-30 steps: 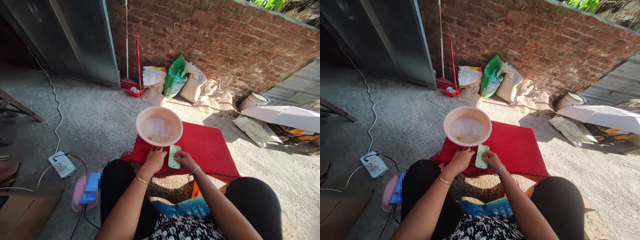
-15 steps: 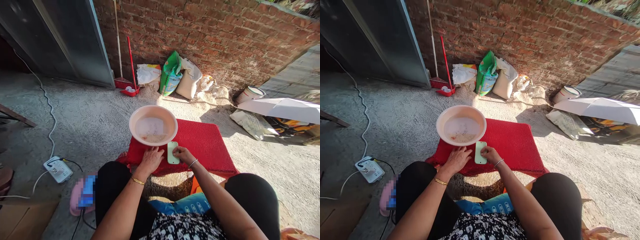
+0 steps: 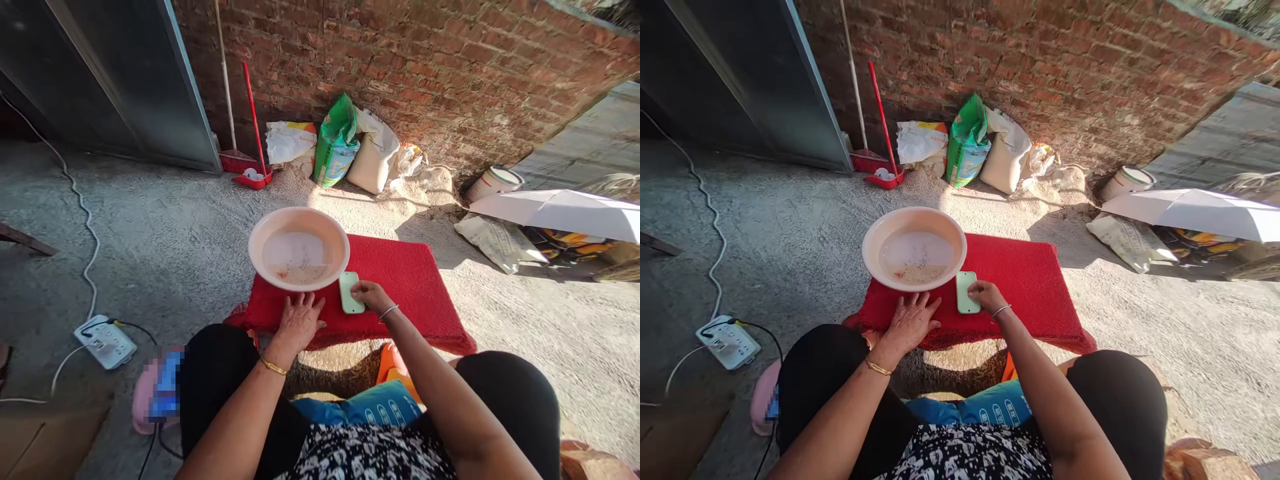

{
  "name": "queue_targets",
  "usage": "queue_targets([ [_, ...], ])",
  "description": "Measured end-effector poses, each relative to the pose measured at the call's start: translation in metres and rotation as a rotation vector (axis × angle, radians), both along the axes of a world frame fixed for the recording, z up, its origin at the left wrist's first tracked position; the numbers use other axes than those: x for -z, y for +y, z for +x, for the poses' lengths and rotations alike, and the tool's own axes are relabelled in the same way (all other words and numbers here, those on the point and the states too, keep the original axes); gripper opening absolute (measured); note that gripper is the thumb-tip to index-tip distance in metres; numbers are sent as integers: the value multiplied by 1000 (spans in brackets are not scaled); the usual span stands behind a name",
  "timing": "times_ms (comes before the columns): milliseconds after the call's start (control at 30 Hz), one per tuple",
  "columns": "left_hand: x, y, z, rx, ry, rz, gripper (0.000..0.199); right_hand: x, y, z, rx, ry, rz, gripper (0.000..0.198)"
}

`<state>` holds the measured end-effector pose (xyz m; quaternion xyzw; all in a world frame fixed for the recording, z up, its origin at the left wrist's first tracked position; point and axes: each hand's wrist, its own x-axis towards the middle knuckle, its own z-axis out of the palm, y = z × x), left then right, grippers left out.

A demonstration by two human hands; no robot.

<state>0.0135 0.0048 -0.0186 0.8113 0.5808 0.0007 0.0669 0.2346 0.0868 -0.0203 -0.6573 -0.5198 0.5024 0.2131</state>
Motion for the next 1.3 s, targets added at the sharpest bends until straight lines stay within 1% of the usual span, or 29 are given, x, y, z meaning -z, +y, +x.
queue_targets([
  [67,-1,0,1,2,-9,10,53,-7,-3,41,45,-56,8,15],
  [133,-2,0,2,-2,-14,8,53,-17,-7,85,113,-164,27,14],
  [167,-2,0,2,-6,-14,-1,53,-21,-8,98,138,-207,41,14],
  [200,-2,0,2,-9,-13,-11,52,-23,-7,104,146,-221,53,14],
  [233,-2,0,2,-10,-10,-20,52,-22,-5,100,132,-201,61,15],
  [267,-2,0,2,-10,-6,-27,52,-20,-2,89,96,-149,60,17],
  [367,-1,0,0,-6,7,-29,53,-7,13,32,-28,23,28,21],
  [400,-1,0,0,-5,10,-23,54,-3,17,18,-46,45,18,21],
  [433,0,0,0,-5,10,-16,54,-1,20,12,-53,52,12,21],
  [467,0,0,1,-4,9,-11,54,0,22,15,-51,51,7,22],
  [500,-1,1,1,-4,6,-8,53,0,21,27,-41,41,4,22],
  [567,-1,1,2,-6,-3,-13,53,-4,16,73,16,-24,8,22],
  [633,-3,1,4,-11,-12,-30,54,-12,9,123,116,-148,30,22],
  [667,-4,1,4,-15,-15,-39,54,-15,7,141,160,-201,45,22],
  [700,-4,2,4,-20,-15,-48,55,-18,6,150,181,-225,58,22],
  [733,-5,2,4,-25,-12,-58,55,-19,7,149,170,-209,65,22],
  [767,-6,2,4,-28,-7,-65,55,-18,8,138,132,-160,63,23],
  [867,-6,2,3,-23,14,-56,54,-9,18,72,-36,47,25,24],
  [900,-6,2,2,-20,23,-47,54,-6,23,51,-74,86,8,24],
  [933,-5,3,2,-18,30,-37,54,-3,27,36,-97,109,-6,24],
  [967,-5,3,2,-17,36,-28,54,-1,30,30,-107,118,-17,25],
  [1000,-5,3,2,-16,41,-21,54,0,32,34,-108,119,-26,25],
  [1033,-5,4,2,-15,43,-17,54,0,32,47,-94,109,-29,26],
  [1100,-5,4,3,-12,40,-26,55,-4,27,92,-18,31,-21,27],
  [1167,-5,4,3,-17,38,-50,55,-11,21,139,87,-105,8,25],
  [1200,-6,4,3,-21,39,-58,55,-15,18,154,128,-159,28,24],
  [1233,-6,3,3,-25,40,-60,55,-18,16,160,145,-180,46,24],
  [1267,-6,3,3,-25,40,-55,55,-19,14,155,132,-158,58,23],
  [1300,-6,3,3,-25,40,-47,54,-19,13,142,94,-103,60,23],
])
